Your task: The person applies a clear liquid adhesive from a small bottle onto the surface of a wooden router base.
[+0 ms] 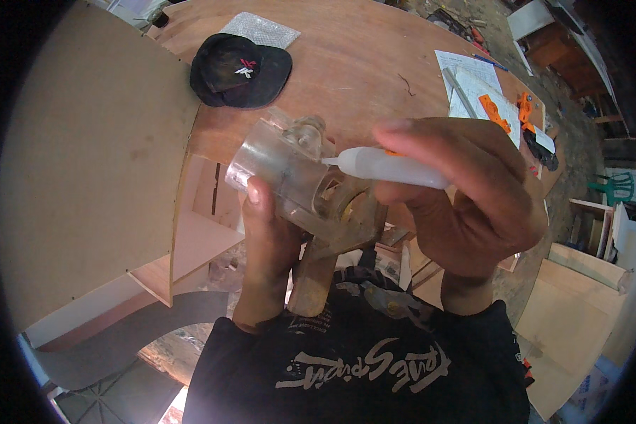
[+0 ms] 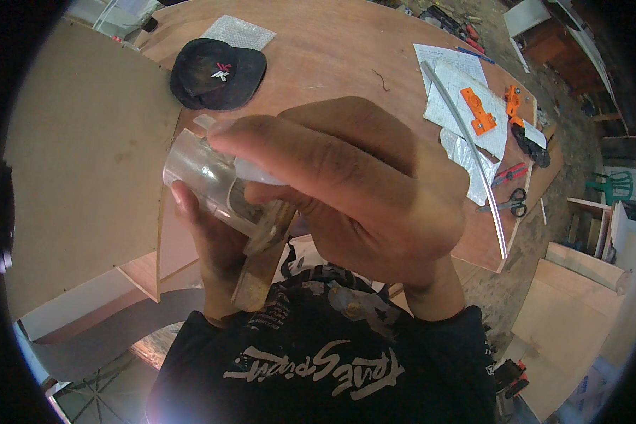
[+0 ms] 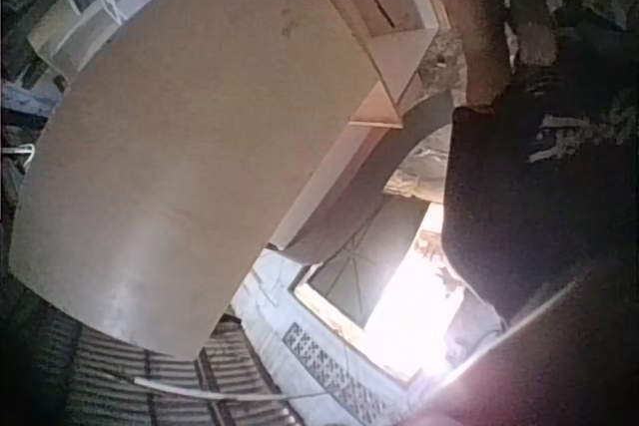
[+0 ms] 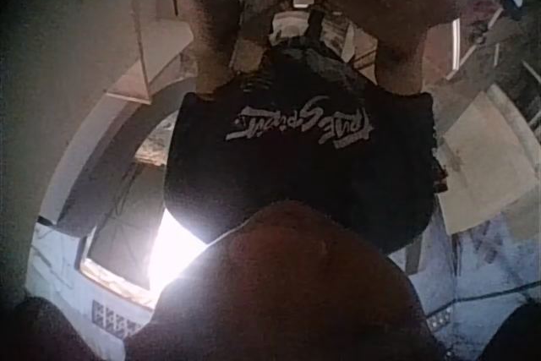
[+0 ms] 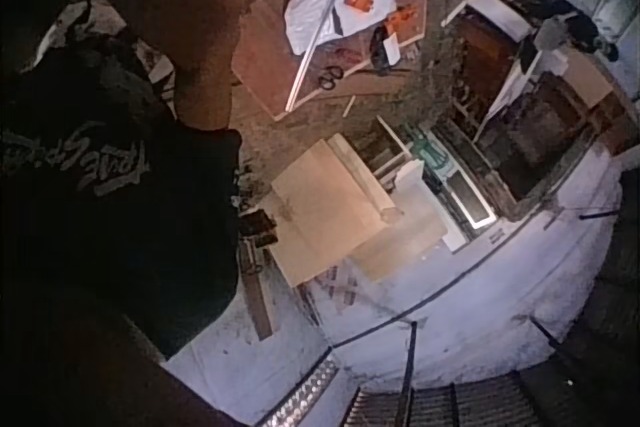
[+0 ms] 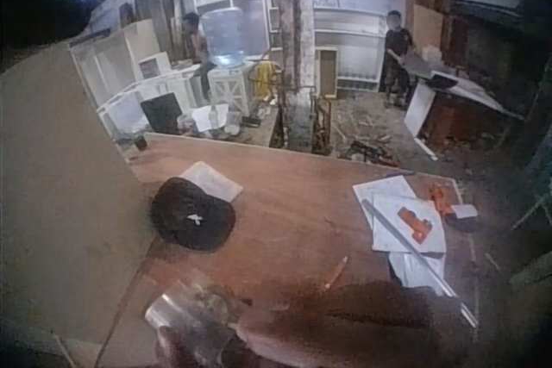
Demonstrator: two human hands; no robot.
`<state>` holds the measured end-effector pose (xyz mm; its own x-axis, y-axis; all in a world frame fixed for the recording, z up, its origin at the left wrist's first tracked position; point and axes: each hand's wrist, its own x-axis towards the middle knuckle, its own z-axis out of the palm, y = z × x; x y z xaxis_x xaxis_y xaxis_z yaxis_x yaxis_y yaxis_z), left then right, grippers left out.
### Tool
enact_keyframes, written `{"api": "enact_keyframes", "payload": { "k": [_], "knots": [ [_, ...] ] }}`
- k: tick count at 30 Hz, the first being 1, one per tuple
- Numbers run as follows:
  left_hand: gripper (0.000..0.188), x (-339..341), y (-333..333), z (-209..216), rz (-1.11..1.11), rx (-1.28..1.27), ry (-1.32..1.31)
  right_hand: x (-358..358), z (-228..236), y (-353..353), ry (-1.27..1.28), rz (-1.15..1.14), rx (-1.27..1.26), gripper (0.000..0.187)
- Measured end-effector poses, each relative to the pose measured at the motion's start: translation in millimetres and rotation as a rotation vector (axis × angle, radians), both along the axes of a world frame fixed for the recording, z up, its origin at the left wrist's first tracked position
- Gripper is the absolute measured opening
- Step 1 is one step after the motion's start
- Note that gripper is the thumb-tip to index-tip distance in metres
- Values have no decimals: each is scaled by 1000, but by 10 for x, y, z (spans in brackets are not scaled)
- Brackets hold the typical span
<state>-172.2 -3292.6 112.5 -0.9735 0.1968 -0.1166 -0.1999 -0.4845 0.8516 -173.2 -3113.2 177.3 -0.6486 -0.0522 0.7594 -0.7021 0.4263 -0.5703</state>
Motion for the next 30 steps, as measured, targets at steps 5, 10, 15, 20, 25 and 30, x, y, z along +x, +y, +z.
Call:
{"api": "enact_keyframes", "payload": {
  "k": [5, 10, 15, 20, 25, 30],
  "knots": [
    [95, -10, 12, -25, -5, 43, -3, 2, -16, 16, 6, -8, 25, 33],
    [94, -18, 16, -10, 31, 46, 7, 8, -13, 2, -14, -14, 25, 33],
    [85, -17, -66, -58, -84, 1, 18, 4, 1, 28, -8, -24, 59, 34],
    [83, -36, -50, -258, 4, 64, -55, -14, -128, 116, -39, 79, 17, 45],
    [76, -86, -44, -357, 56, 191, -94, 46, -169, 257, -166, 21, -90, 31],
    [72, -189, -31, -265, 15, -54, 43, 211, -505, 339, -412, -152, -478, 28]
  ]
}}
